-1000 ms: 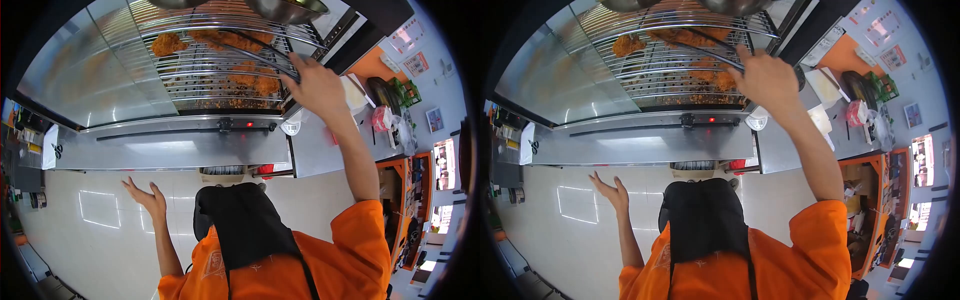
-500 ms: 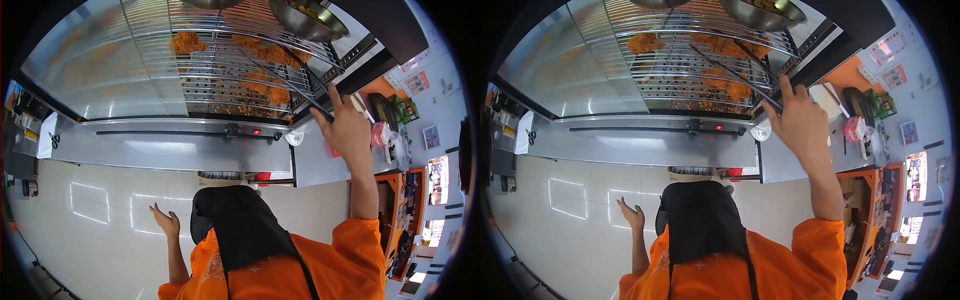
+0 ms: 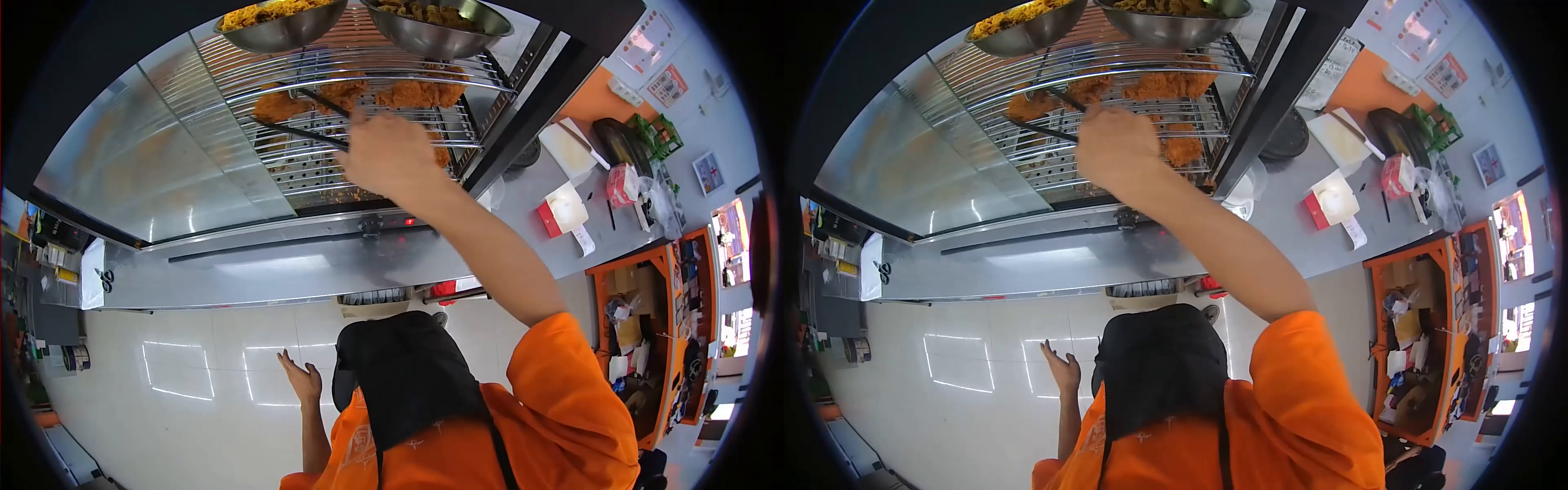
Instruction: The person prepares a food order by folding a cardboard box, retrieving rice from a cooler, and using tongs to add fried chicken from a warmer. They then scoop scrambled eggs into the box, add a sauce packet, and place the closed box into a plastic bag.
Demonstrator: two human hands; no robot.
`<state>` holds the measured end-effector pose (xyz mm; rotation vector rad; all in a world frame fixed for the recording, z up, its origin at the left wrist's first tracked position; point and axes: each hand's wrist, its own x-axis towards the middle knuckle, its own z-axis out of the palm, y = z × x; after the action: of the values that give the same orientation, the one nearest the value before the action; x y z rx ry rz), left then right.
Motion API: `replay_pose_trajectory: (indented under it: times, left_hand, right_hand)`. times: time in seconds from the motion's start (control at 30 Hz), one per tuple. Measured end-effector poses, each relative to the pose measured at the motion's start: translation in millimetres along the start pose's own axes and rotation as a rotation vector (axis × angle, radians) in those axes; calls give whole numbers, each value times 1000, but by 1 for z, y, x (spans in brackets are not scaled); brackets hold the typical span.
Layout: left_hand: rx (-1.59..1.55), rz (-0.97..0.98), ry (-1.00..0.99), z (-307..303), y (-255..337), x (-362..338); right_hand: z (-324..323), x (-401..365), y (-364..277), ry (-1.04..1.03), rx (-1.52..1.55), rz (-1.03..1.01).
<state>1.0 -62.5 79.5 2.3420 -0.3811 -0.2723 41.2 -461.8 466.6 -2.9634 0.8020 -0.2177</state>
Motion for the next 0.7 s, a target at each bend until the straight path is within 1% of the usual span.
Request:
replay_pose_trajectory:
  times: [0.07,0.13,0.17,0.27,0.4,0.43,0.53,0.6,0.7]
  left_hand:
    - [-3,-44,-4,-3,2,-9]
    - [-23,-77,-15,-4,-2,-16]
    - [-34,-127,-37,-5,-1,-19]
    - [-4,-90,-50,2,-13,-25]
    - [31,-33,-138,7,-12,-15]
    - [11,-54,-150,5,-1,-10]
    - [-10,32,-122,7,0,6]
    - [-16,49,-112,5,5,14]
    - [-27,34,-120,5,12,18]
  right_hand:
    - [-17,-14,18,-44,-29,34]
    - [-25,-28,36,-6,-101,47]
    - [-28,-32,41,15,-138,56]
    - [-18,-36,41,43,-141,71]
    - [18,-24,31,134,-43,61]
    - [21,-21,28,130,-15,59]
    - [23,-19,29,124,38,36]
    - [19,-24,31,125,38,-5]
    - [12,-21,37,53,60,19]
